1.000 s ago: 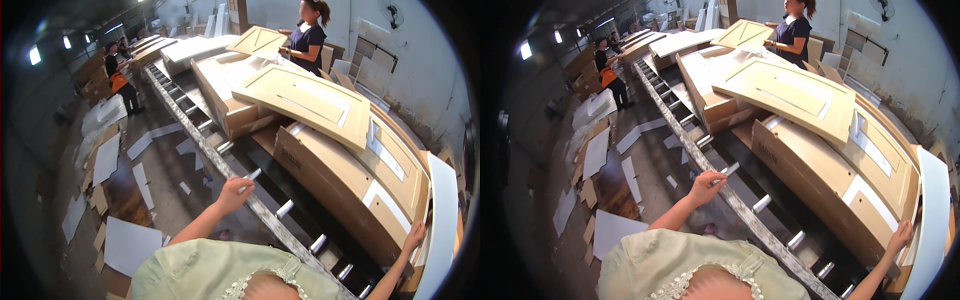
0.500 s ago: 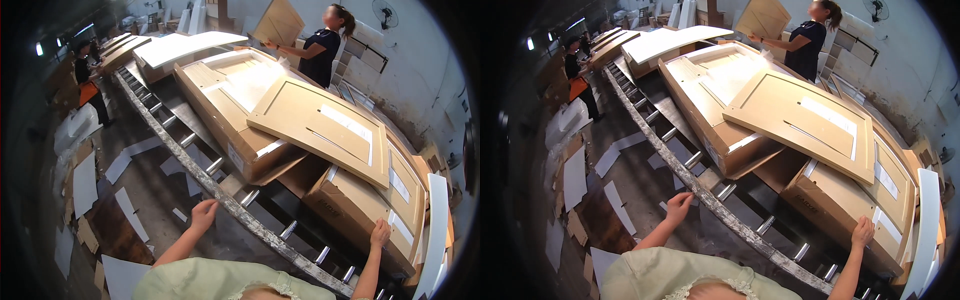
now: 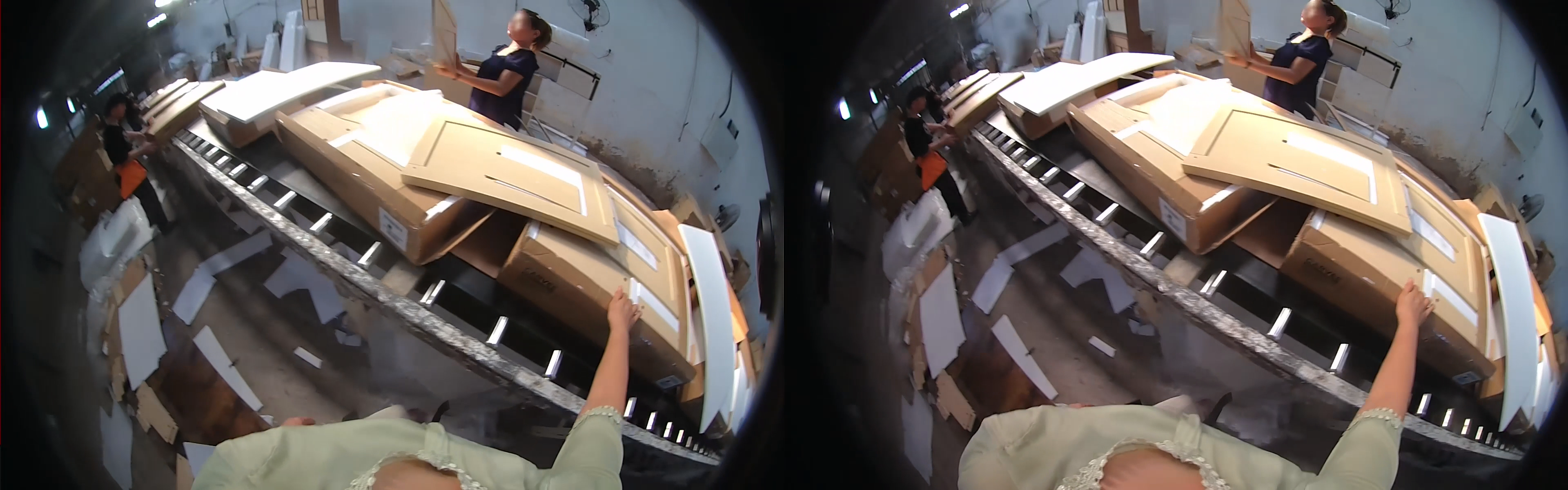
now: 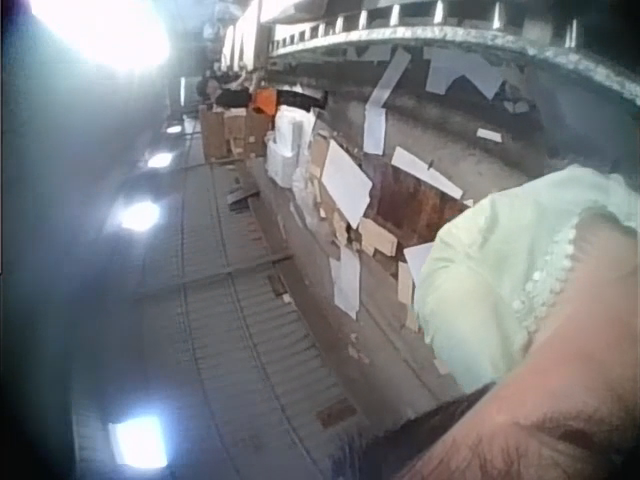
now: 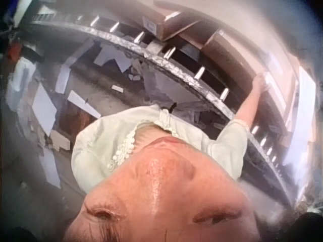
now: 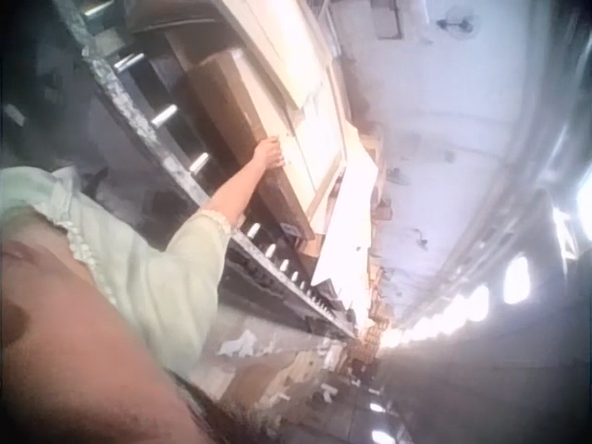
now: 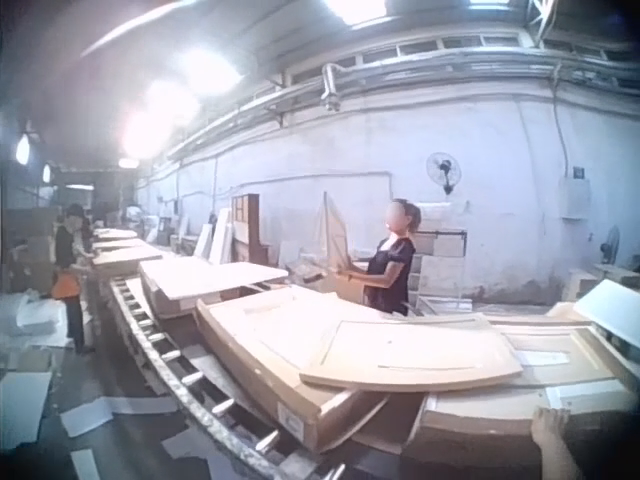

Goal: The person packs furniture components into cardboard boxes on an assembly line by placing wooden panels, protective foam padding, and cardboard inserts into the boxes by hand.

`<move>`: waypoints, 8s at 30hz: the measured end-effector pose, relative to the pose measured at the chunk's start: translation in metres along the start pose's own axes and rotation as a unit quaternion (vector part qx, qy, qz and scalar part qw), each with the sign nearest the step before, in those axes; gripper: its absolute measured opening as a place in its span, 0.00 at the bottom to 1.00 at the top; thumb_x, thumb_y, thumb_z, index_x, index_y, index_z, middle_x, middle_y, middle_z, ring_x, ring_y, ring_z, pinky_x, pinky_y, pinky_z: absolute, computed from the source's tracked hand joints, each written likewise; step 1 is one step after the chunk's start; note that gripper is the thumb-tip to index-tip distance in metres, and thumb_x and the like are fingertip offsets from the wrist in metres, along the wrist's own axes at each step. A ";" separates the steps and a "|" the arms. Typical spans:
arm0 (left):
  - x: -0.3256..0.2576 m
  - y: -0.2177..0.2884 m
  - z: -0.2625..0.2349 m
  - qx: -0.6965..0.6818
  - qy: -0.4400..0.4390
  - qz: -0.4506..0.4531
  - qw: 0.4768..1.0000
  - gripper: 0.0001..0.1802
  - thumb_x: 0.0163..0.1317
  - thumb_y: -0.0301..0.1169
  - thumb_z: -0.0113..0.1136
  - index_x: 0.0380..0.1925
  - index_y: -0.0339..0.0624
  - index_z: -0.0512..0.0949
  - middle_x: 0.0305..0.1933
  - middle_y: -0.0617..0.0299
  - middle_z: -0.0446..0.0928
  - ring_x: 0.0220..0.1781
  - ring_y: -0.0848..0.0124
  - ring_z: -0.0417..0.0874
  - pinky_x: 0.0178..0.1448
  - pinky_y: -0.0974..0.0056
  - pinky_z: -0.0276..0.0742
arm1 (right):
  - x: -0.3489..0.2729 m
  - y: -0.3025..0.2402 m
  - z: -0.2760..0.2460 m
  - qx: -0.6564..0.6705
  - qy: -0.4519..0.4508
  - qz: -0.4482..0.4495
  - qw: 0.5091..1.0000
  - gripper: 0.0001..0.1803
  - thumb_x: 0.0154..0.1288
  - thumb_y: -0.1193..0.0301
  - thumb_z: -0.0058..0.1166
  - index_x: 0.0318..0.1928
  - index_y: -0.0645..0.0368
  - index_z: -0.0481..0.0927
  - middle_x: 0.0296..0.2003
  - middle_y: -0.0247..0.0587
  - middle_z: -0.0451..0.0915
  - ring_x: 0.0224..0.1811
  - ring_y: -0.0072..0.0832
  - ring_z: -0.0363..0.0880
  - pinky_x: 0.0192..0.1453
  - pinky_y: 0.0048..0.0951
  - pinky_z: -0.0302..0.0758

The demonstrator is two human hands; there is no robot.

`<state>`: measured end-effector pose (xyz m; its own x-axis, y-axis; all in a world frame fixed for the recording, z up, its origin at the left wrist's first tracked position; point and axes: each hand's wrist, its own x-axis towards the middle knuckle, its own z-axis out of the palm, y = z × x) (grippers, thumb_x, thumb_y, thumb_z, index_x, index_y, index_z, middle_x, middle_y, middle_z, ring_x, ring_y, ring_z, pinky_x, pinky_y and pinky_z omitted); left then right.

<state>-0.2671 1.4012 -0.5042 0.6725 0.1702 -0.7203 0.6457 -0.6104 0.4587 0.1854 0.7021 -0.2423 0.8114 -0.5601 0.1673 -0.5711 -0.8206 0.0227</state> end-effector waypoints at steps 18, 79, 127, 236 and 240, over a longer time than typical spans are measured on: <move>0.042 -0.077 -0.287 0.023 0.156 0.208 0.965 0.16 0.58 0.41 0.62 0.41 0.42 0.82 0.39 0.47 0.82 0.43 0.51 0.83 0.49 0.56 0.78 | -0.478 -0.175 0.111 0.442 0.111 0.035 0.889 0.17 0.67 0.73 0.50 0.56 0.60 0.73 0.58 0.52 0.71 0.61 0.45 0.68 0.61 0.38 0.68; 0.643 0.465 -0.989 0.415 0.067 0.555 0.718 0.33 0.65 0.57 0.47 0.53 0.37 0.72 0.61 0.48 0.71 0.67 0.55 0.66 0.71 0.52 0.55 | -0.052 -1.209 -0.025 0.040 -0.146 -0.409 0.900 0.25 0.53 0.59 0.63 0.50 0.57 0.78 0.51 0.52 0.77 0.57 0.46 0.73 0.59 0.40 0.73; 0.661 0.558 -0.933 0.457 0.095 0.640 0.610 0.09 0.60 0.33 0.58 0.39 0.43 0.80 0.41 0.59 0.78 0.47 0.61 0.77 0.56 0.60 0.65 | -0.043 -0.949 -0.074 -0.074 -0.035 -0.452 0.888 0.19 0.66 0.55 0.47 0.39 0.58 0.82 0.41 0.44 0.80 0.61 0.40 0.68 0.74 0.37 0.51; 0.454 0.451 -0.806 0.277 0.251 0.438 0.818 0.32 0.50 0.56 0.66 0.54 0.54 0.79 0.63 0.56 0.71 0.69 0.60 0.66 0.71 0.54 0.57 | -0.057 -0.832 -0.098 -0.097 -0.068 -0.424 0.898 0.16 0.58 0.68 0.48 0.42 0.61 0.84 0.73 0.41 0.50 0.75 0.52 0.43 0.74 0.49 0.47; 0.448 0.452 -0.803 0.274 0.259 0.439 0.815 0.32 0.51 0.57 0.65 0.53 0.52 0.80 0.62 0.57 0.72 0.68 0.59 0.67 0.71 0.55 0.58 | -0.056 -0.829 -0.095 -0.107 -0.071 -0.417 0.900 0.18 0.59 0.67 0.48 0.44 0.61 0.84 0.74 0.41 0.48 0.75 0.52 0.42 0.75 0.48 0.45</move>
<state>0.6165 1.8224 -0.2019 0.9425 -0.3024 0.1421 -0.3311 -0.9024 0.2756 0.6015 1.4249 -0.1770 0.9678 0.2188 -0.1243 0.2454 -0.9299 0.2740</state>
